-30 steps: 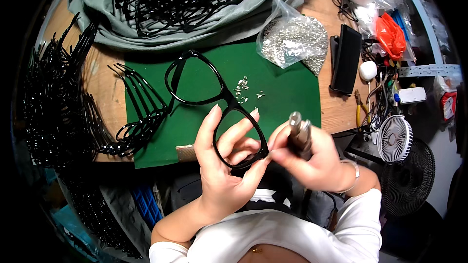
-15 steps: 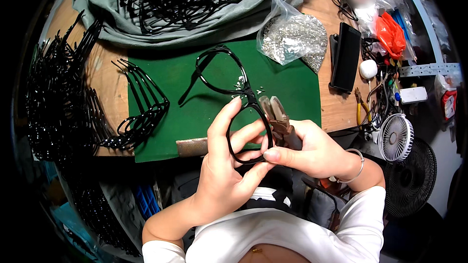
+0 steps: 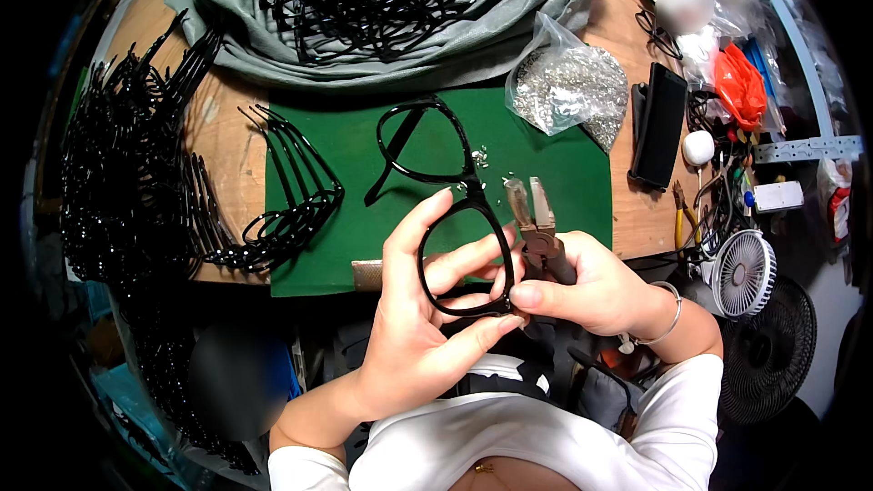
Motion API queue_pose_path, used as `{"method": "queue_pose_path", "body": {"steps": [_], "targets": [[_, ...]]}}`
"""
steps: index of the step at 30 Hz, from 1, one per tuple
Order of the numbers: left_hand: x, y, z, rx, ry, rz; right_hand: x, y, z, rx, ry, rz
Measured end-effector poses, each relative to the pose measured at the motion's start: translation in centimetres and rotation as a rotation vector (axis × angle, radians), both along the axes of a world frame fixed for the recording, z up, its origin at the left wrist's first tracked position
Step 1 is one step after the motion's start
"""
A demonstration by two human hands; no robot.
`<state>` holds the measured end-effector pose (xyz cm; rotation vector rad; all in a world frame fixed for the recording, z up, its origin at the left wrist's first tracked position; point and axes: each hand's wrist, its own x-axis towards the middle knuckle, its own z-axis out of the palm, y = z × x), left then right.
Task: The person uses pliers to repeatedly press and adjust the temple arms of multiple black eyeglass frames. They handle each frame one at a time, applying pressure near the hinge area, then place the frame aside and pick up the next one from a pile on the table.
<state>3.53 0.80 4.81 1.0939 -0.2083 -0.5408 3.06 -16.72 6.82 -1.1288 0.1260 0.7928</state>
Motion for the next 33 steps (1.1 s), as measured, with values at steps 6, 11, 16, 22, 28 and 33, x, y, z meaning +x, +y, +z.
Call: {"method": "queue_pose_path", "body": {"steps": [6, 11, 16, 22, 28, 33], "targets": [[-0.1, -0.1, -0.2, 0.065, 0.018, 0.018, -0.3, 0.4, 0.1, -0.117, -0.126, -0.019], [-0.1, -0.2, -0.4, 0.115, -0.016, 0.005, -0.2, 0.2, 0.6, -0.333, -0.268, 0.042], [0.0, 0.3, -0.5, 0.088, -0.032, -0.008, 0.0, 0.4, 0.4, -0.134, -0.115, 0.017], [0.3, 1.9, 0.6, 0.049, 0.086, -0.020, -0.6, -2.1, 0.8, -0.463, -0.396, 0.307], [0.5, 1.7, 0.1, 0.080, -0.015, -0.081, 0.2, -1.4, 1.3, -0.405, -0.311, 0.609], [0.4, 1.2, 0.0, 0.098, 0.034, -0.086, 0.0, -0.9, 1.0, -0.662, -0.413, 0.616]]}}
